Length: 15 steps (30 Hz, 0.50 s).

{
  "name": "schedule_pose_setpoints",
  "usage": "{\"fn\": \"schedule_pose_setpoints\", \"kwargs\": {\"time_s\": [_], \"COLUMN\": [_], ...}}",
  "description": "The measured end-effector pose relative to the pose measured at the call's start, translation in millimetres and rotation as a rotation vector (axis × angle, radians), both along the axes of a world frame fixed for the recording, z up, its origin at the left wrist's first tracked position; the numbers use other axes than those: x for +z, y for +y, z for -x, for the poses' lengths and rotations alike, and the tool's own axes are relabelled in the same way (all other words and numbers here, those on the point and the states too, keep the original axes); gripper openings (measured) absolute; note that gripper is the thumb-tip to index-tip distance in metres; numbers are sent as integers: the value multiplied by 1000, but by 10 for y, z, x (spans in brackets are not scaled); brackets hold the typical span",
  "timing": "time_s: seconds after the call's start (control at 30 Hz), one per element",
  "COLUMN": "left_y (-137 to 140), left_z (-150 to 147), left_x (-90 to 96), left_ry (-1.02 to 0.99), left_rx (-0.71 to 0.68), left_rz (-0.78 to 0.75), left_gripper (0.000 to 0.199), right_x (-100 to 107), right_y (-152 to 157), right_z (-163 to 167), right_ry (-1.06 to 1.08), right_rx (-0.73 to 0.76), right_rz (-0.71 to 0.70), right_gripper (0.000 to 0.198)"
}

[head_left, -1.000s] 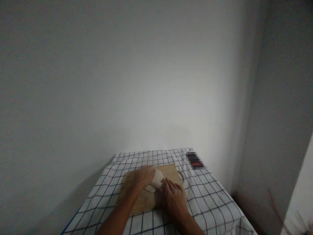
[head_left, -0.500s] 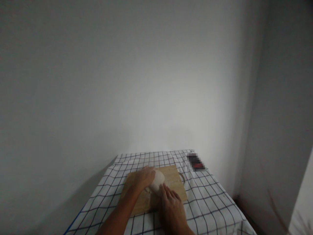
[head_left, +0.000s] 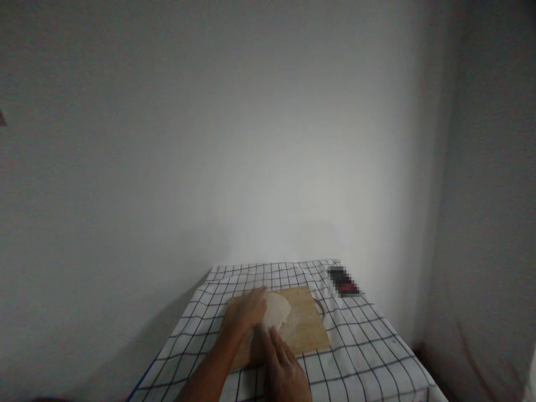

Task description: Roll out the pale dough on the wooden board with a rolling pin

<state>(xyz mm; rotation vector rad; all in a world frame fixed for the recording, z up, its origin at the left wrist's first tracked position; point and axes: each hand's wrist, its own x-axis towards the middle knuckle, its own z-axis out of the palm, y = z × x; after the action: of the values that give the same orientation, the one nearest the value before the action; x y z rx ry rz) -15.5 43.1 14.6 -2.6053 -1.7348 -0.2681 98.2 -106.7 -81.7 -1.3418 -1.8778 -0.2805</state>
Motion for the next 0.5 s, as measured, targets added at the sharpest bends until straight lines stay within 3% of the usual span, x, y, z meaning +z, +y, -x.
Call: {"fn": "schedule_pose_setpoints", "kwargs": {"time_s": [0.2, 0.33, 0.4, 0.5], "left_y": [28, 31, 16, -9], "left_z": [-181, -286, -325, -366], "left_x": [-15, -85, -95, -59], "left_ry": [-4, -7, 8, 71], "left_rx": [160, 200, 150, -83], "left_rz": [-20, -85, -170, -196], "left_gripper": [55, 49, 47, 47], "right_x": [-171, -315, -374, -387], "right_y": [101, 76, 16, -103], "right_z": [41, 82, 108, 108], "right_ry": [2, 26, 71, 133], "right_rx": [27, -2, -11, 20], "right_rz": [-88, -97, -90, -78], "right_gripper": [105, 93, 87, 86]}}
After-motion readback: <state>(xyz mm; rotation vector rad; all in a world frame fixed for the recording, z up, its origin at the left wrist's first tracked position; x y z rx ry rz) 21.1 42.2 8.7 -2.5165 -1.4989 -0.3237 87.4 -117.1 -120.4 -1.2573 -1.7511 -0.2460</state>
